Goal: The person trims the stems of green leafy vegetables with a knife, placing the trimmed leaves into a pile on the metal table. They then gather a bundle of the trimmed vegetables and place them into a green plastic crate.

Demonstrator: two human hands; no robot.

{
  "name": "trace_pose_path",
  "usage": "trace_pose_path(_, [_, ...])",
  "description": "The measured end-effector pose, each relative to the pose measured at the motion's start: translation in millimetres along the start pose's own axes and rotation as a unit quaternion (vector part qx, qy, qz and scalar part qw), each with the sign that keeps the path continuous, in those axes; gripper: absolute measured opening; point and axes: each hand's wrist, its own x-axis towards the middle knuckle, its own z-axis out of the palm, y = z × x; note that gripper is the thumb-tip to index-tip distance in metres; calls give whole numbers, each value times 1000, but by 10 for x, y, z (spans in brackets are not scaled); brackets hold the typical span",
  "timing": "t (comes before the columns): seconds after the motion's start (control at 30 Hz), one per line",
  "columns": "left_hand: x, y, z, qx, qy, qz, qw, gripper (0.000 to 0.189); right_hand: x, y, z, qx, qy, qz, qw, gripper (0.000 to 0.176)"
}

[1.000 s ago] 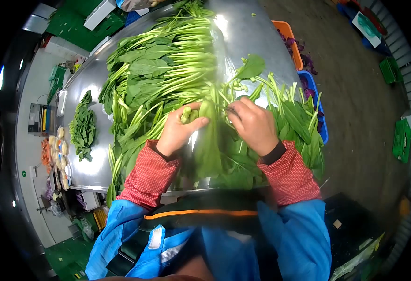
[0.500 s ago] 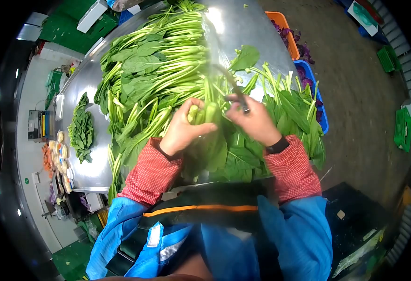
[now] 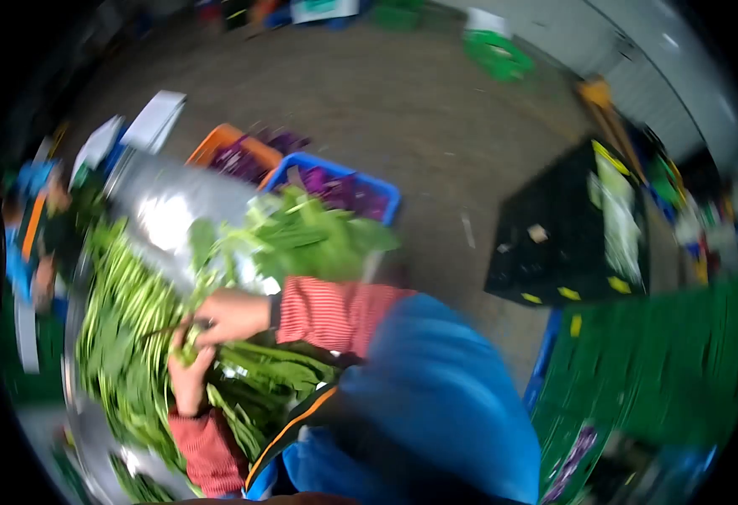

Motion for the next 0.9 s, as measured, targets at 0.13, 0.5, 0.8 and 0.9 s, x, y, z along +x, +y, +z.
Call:
trace_pose_path(0.13, [-88, 44, 1, 135, -73, -12, 988, 57, -300, -77, -151, -134, -32, -4, 990, 27])
trace_pose_path(0.5, [-223, -62, -281, 6, -245, 87, 966, 50, -509, -167, -271, 93, 350, 4, 932, 27])
trace_pose_path(0.8, [-901, 105, 138, -178, -249, 202, 930, 50, -880, -55, 405, -144, 271, 191, 932, 43])
trace_pose_path(0.9, [-876, 13, -7, -180, -255, 210, 927, 50, -1050, 103, 671, -100, 244, 223, 938, 41])
